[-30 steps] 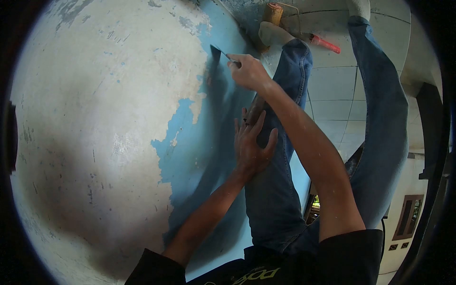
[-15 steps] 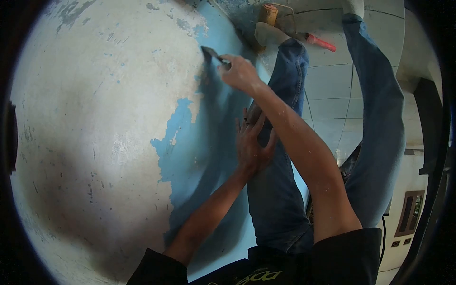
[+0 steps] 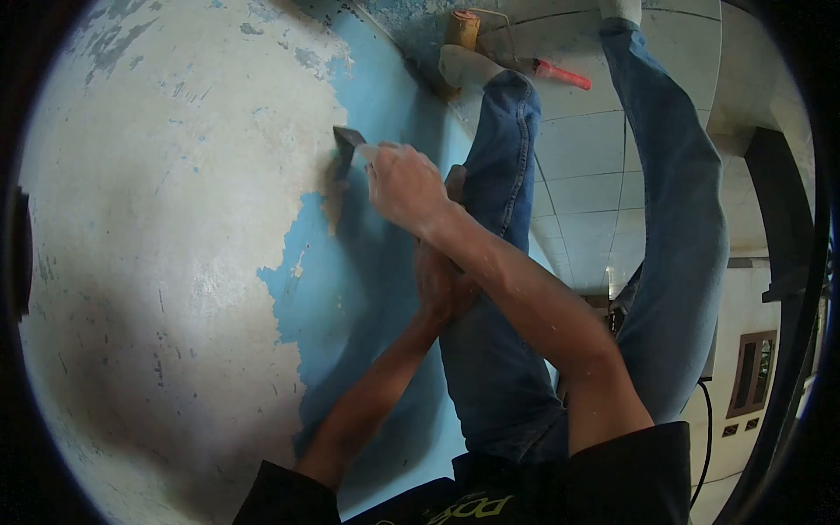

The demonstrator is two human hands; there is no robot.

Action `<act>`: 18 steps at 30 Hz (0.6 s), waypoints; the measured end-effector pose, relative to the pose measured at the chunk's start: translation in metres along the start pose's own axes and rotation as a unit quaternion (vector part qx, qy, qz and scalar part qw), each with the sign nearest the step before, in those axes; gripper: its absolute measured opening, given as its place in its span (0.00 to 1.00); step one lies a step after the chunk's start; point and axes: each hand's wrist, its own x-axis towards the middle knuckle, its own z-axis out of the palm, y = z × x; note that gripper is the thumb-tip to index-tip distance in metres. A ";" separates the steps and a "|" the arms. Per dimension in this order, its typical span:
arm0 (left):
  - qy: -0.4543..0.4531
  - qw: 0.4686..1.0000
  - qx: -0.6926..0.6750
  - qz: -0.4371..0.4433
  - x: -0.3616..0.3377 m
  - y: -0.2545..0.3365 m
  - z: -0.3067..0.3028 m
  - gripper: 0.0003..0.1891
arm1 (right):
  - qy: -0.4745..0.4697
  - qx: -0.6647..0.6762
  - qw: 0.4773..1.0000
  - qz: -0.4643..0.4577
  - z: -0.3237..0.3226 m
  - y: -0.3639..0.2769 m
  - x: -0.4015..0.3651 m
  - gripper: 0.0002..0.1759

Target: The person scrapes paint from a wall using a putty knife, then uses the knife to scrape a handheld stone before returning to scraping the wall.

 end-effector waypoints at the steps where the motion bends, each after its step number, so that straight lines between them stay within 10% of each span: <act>1: -0.002 1.000 -0.003 -0.003 -0.001 -0.001 0.000 0.31 | -0.003 -0.001 1.000 0.003 0.000 0.003 -0.003 0.16; 18: -0.022 0.994 0.109 -0.006 0.002 -0.001 0.001 0.34 | 0.033 0.005 0.999 0.043 0.000 0.015 0.057 0.14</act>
